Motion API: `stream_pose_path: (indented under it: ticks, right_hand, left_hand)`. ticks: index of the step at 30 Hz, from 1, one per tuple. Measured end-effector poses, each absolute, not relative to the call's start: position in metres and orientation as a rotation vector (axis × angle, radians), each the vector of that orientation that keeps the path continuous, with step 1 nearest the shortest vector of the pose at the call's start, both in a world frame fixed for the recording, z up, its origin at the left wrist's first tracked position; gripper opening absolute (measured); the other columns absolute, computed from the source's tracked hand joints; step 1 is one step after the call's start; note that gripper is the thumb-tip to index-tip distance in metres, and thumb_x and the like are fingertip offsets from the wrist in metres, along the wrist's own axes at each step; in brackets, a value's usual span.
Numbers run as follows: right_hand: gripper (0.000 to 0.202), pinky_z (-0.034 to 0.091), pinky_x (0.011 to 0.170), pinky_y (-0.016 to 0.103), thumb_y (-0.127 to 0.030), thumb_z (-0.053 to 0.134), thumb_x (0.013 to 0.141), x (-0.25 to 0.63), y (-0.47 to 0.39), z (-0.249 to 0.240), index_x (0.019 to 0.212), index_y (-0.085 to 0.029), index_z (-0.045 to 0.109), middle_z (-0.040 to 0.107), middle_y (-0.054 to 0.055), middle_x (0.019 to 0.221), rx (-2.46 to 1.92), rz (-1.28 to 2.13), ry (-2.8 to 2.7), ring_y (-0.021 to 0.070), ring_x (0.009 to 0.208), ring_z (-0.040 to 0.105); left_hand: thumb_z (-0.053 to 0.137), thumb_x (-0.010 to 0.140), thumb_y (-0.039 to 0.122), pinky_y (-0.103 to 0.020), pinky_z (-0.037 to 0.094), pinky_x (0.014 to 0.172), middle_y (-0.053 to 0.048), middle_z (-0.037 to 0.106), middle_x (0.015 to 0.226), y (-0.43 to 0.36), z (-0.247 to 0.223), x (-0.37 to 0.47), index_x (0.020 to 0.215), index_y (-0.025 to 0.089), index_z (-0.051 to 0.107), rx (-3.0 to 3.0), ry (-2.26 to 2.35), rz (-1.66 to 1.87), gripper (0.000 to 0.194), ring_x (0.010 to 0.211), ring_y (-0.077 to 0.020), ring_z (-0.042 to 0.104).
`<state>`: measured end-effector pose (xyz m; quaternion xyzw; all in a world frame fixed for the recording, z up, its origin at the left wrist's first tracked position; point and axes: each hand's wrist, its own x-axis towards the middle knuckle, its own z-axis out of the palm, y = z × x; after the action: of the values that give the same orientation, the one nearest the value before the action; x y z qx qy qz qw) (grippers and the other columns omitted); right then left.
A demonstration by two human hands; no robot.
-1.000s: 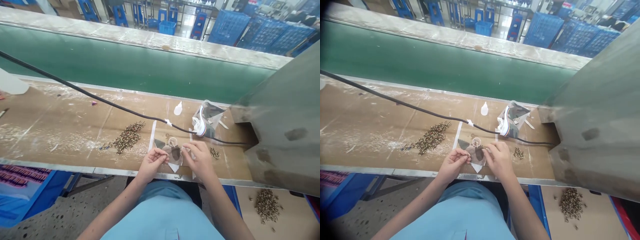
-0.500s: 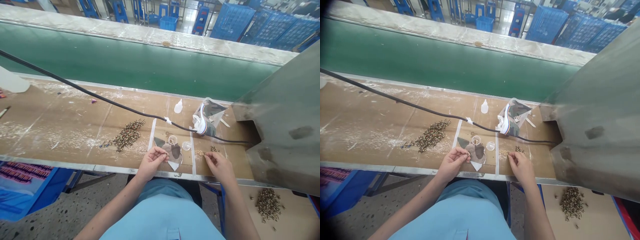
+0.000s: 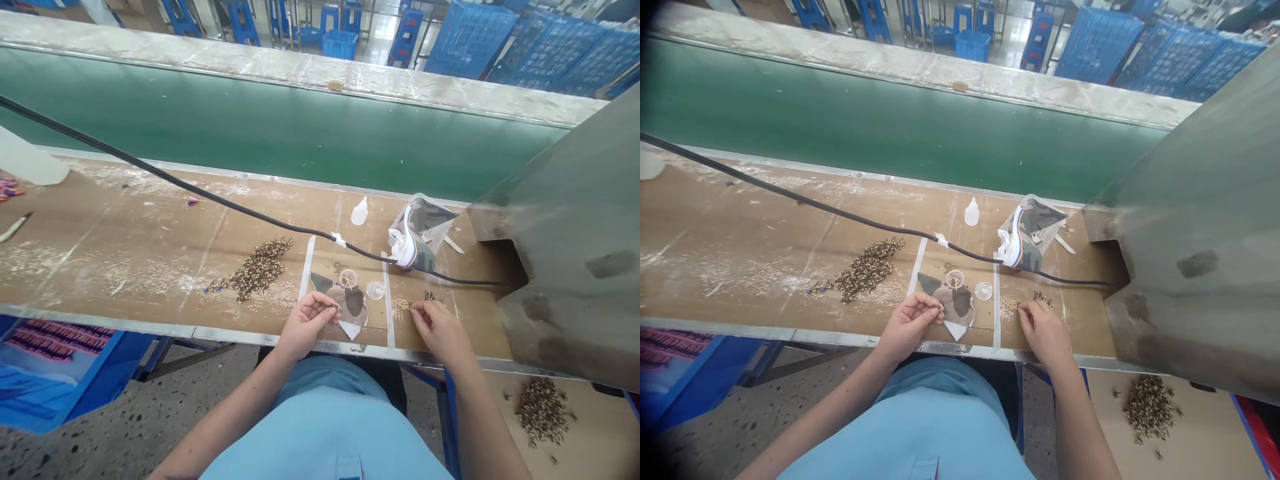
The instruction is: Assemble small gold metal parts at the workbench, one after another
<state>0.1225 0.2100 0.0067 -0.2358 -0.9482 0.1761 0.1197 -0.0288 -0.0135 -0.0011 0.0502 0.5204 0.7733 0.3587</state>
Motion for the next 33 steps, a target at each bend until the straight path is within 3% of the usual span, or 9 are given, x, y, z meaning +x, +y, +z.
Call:
stream_pose_path:
  ticks: [10,19,24,33]
  right_hand:
    - [0.04,0.044,0.049,0.025,-0.048,0.039,0.092,0.125,0.208,0.011,0.074,-0.022,0.062,0.064,0.002,0.066,-0.552,0.526,-2.696,0.0128,0.053,0.057]
    - [0.016,0.047,0.054,0.021,-0.029,0.051,0.09,0.085,0.138,0.018,0.081,-0.022,0.062,0.065,-0.001,0.071,-0.265,0.773,-2.498,0.0101,0.058,0.058]
    - [0.01,0.049,0.06,0.021,-0.024,0.053,0.09,0.075,0.124,0.006,0.089,-0.021,0.062,0.068,0.001,0.079,-0.173,0.707,-2.454,0.0106,0.066,0.062]
    - [0.009,0.05,0.069,0.019,-0.019,0.057,0.088,0.078,0.124,0.001,0.093,-0.021,0.063,0.07,0.0,0.085,-0.155,0.614,-2.439,0.0094,0.073,0.065]
  left_hand:
    - [0.079,0.065,0.033,-0.024,0.052,0.064,-0.001,0.066,0.068,-0.007,0.01,-0.022,0.076,0.015,0.057,0.073,1.249,1.965,0.03,0.068,-0.0138,0.067]
    - [0.083,0.06,0.034,-0.031,0.052,0.084,-0.003,0.069,0.074,0.002,0.009,-0.011,0.075,0.014,0.056,-0.01,1.093,1.973,0.037,0.083,-0.0173,0.07]
    - [0.083,0.06,0.034,-0.028,0.052,0.081,-0.001,0.067,0.073,0.001,0.006,-0.01,0.076,0.014,0.057,-0.035,1.109,2.027,0.036,0.074,-0.0125,0.068]
    - [0.081,0.063,0.033,-0.033,0.053,0.083,-0.002,0.068,0.075,0.002,0.004,-0.008,0.076,0.015,0.056,-0.008,1.077,2.068,0.034,0.079,-0.0165,0.069]
